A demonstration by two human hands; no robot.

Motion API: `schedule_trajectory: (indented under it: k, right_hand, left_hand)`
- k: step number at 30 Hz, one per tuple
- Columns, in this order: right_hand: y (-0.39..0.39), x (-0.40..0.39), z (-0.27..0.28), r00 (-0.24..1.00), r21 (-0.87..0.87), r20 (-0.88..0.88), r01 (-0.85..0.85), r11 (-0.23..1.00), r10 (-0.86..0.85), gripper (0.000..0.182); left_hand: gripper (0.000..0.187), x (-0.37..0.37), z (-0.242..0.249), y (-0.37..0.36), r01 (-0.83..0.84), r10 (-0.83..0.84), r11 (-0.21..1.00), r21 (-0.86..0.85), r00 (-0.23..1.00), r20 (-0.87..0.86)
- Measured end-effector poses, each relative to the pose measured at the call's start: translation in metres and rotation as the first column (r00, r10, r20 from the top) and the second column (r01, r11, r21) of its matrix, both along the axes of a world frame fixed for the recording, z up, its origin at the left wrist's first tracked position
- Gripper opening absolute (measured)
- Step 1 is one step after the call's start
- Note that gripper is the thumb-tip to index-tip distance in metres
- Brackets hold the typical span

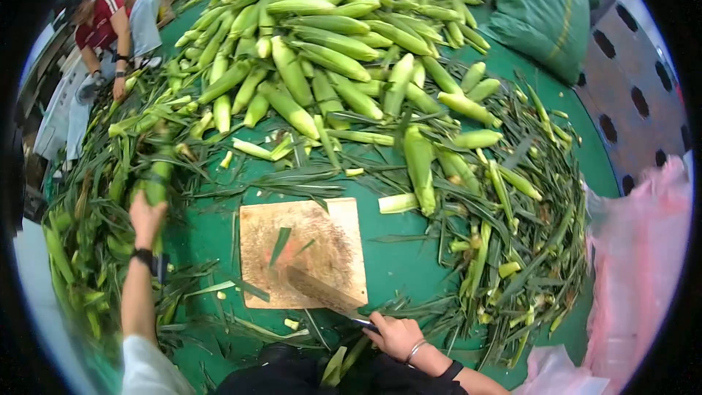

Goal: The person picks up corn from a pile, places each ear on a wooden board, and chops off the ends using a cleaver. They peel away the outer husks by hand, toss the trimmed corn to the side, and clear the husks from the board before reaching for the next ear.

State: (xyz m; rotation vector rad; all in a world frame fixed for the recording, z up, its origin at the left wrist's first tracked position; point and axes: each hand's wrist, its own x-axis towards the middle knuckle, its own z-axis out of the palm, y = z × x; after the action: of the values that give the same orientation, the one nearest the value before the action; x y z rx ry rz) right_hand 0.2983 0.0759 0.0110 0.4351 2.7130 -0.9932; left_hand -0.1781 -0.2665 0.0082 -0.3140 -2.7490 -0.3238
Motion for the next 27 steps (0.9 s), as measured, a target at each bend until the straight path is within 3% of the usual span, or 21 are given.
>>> schedule_trajectory:
  k: [1,2,4,6,8,10,11,13,14,16,18,20,21,22,24,25,26,27]
  right_hand:
    - [0.003,0.008,-0.001,0.992,0.078,0.123,0.001,0.997,-0.011,0.031]
    - [0.005,0.015,-0.001,0.991,0.078,0.131,0.005,0.997,-0.015,0.031]
    - [0.011,0.033,-0.005,0.929,0.143,0.141,0.324,0.935,-0.344,0.033]
    - [0.024,0.047,-0.012,0.838,0.047,0.014,0.544,0.838,-0.546,0.033]
    - [0.042,0.050,-0.014,0.780,0.051,-0.089,0.625,0.779,-0.620,0.034]
    - [0.050,0.044,-0.001,0.755,0.076,-0.102,0.656,0.751,-0.648,0.036]
    - [0.048,0.036,0.004,0.752,0.045,-0.120,0.656,0.753,-0.648,0.036]
    - [0.045,0.013,0.017,0.758,-0.043,-0.184,0.629,0.776,-0.625,0.035]
    - [0.043,-0.004,0.023,0.757,-0.102,-0.249,0.600,0.793,-0.604,0.034]
    - [0.042,-0.035,0.040,0.731,-0.223,-0.396,0.511,0.830,-0.556,0.028]
    - [0.037,-0.066,0.081,0.624,-0.392,-0.567,0.370,0.842,-0.538,0.027]
    - [0.026,-0.083,0.097,0.465,-0.590,-0.638,0.216,0.778,-0.613,0.027]
    - [0.025,-0.082,0.086,0.451,-0.582,-0.689,0.123,0.804,-0.568,0.030]
    - [0.018,-0.078,0.065,0.479,-0.543,-0.669,0.207,0.814,-0.568,0.032]
    - [0.000,-0.062,0.024,0.783,-0.254,-0.411,0.393,0.884,-0.466,0.038]
    - [-0.009,-0.050,-0.020,0.868,-0.172,-0.261,0.390,0.905,-0.423,0.040]
    - [-0.015,-0.039,-0.050,0.919,-0.089,-0.097,0.373,0.923,-0.381,0.043]
    - [-0.020,-0.031,-0.050,0.914,-0.088,-0.102,0.384,0.919,-0.392,0.043]
  left_hand:
    - [0.045,0.033,0.011,0.032,0.111,-0.125,0.988,0.105,0.984,0.130]
    - [0.045,0.076,0.030,0.069,0.201,-0.268,0.939,0.278,0.936,0.229]
    - [0.053,0.136,0.026,0.115,0.335,-0.509,0.839,0.430,0.762,0.400]
    - [0.057,0.184,0.003,0.144,0.252,-0.632,0.761,0.598,0.500,0.592]
    - [0.070,0.216,-0.035,0.151,0.269,-0.693,0.717,0.642,0.364,0.622]
    - [0.073,0.236,-0.027,0.158,0.458,-0.573,0.808,0.371,0.465,0.674]
    - [0.073,0.245,-0.029,0.160,0.444,-0.548,0.824,0.351,0.467,0.694]
    - [0.073,0.256,-0.040,0.169,0.687,-0.627,0.725,-0.043,0.685,0.370]
    - [0.073,0.256,-0.042,0.174,0.677,-0.614,0.735,-0.045,0.692,0.381]
    - [0.078,0.249,-0.046,0.186,0.695,-0.520,0.705,-0.144,0.644,0.560]
    - [0.083,0.230,-0.053,0.177,0.714,-0.554,0.684,-0.152,0.643,0.529]
    - [0.088,0.217,-0.047,0.165,0.733,-0.473,0.679,-0.043,0.481,0.738]
    - [0.093,0.216,-0.043,0.159,0.738,-0.471,0.673,-0.050,0.480,0.740]
    - [0.093,0.215,-0.039,0.156,0.735,-0.466,0.676,-0.052,0.481,0.742]
    - [0.094,0.212,-0.033,0.152,0.695,-0.410,0.718,0.047,0.367,0.835]
    - [0.094,0.211,-0.033,0.150,0.696,-0.411,0.717,0.045,0.369,0.834]
    - [0.091,0.212,-0.033,0.149,0.637,-0.397,0.764,0.105,0.336,0.854]
    - [0.089,0.210,-0.032,0.149,0.576,-0.389,0.801,0.160,0.300,0.871]
